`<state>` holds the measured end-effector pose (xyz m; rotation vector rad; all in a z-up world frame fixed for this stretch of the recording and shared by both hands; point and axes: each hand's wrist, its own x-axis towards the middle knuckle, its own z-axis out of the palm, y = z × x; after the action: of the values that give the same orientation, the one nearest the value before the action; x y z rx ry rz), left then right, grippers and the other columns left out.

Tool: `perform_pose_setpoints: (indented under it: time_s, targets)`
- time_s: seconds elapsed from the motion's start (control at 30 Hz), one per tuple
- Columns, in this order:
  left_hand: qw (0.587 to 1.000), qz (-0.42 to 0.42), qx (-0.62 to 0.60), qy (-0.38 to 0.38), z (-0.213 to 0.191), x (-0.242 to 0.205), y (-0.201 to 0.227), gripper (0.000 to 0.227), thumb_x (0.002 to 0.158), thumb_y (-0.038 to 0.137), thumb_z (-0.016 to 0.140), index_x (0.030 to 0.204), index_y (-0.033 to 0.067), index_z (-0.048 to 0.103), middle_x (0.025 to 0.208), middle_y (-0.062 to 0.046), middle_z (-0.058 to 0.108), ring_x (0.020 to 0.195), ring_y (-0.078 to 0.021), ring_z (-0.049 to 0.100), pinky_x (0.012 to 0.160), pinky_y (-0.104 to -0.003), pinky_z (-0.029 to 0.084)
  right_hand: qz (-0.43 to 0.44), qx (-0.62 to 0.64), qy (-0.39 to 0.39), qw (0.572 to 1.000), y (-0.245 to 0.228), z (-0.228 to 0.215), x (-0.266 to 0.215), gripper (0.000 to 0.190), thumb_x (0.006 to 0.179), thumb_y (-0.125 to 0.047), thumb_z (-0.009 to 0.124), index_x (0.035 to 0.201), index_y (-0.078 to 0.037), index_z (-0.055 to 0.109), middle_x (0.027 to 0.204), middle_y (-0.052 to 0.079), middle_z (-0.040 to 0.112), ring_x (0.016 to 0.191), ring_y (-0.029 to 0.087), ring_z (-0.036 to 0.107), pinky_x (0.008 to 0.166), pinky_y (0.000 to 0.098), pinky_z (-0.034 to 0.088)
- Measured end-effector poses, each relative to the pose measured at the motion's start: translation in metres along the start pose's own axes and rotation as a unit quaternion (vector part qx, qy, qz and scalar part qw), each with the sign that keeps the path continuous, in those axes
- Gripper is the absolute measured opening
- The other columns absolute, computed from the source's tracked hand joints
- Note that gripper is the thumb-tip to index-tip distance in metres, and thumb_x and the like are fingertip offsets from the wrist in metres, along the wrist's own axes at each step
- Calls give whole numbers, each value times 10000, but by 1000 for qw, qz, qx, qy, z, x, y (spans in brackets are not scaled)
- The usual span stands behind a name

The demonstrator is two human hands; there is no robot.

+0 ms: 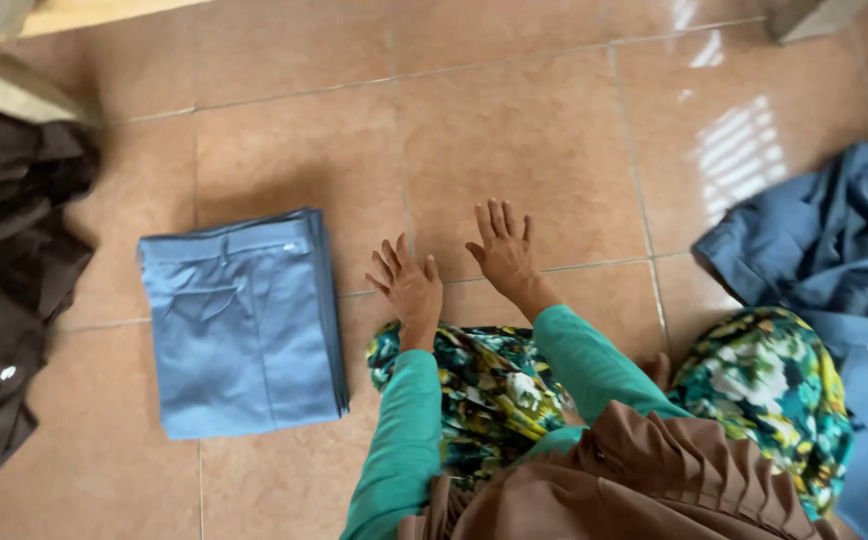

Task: Folding trousers into a neat rectangular shape and stacking them on the floor.

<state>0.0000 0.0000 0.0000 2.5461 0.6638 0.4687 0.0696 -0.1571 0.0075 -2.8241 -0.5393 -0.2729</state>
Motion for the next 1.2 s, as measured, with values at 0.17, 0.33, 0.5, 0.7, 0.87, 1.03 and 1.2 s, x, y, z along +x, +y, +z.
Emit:
perform_pose_setpoints:
  time_s: [0.17,0.33,0.5,0.7,0.87,1.03,1.2]
  targets:
    - [995,43,22,-84,33,-9,49,653,959,404,615,1537,180,409,1574,-192,425,1495,-456,309,1195,-708,78,90,-10,-25,996,55,-51,-15,746,1000,-546,542,1608,-165,338,1639,139,377,1528,322,306,1191,645,194]
    - [968,135,26,-211,58,-53,158,672,951,362,618,1548,171,374,1610,-183,367,1525,-425,262,1197,-676,68,198,-52,-42,978,151,-117,-72,709,1054,-574,425,1619,-167,292,1642,128,367,1534,293,290,1203,600,180]
    - [921,328,-6,-209,84,-146,273,679,855,266,697,1479,136,465,1516,-208,470,1439,-467,389,1144,-722,207,292,-91,56,951,246,-164,-172,711,1035,-543,526,1604,-157,342,1601,146,422,1503,291,360,1150,586,285]
    - [819,497,-85,-274,78,-261,372,613,885,258,685,1463,170,500,1517,-189,480,1448,-439,385,1119,-745,229,371,-154,196,895,334,-211,-314,468,1012,-423,656,1447,-271,575,1431,15,581,1276,202,564,944,434,424]
    - [767,536,-113,-333,76,-310,423,515,934,211,646,1428,121,530,1434,-219,553,1390,-417,481,1141,-697,249,425,-238,217,846,405,-257,-390,425,919,-269,747,1336,-296,674,1397,24,590,1250,268,552,950,453,395]
    - [747,495,-147,-420,83,-333,459,452,1003,264,588,1442,176,525,1396,-143,591,1326,-309,575,1062,-529,437,514,-217,127,820,485,-265,-429,553,870,-441,748,1403,-384,613,1298,-13,621,1199,261,552,936,505,382]
    - [716,300,-268,-571,96,-338,480,402,1018,237,580,1396,98,586,1216,-217,684,1126,-341,691,893,-427,571,543,-144,165,811,508,-261,-420,182,971,-375,641,1142,-360,700,936,-31,700,899,235,696,754,418,556]
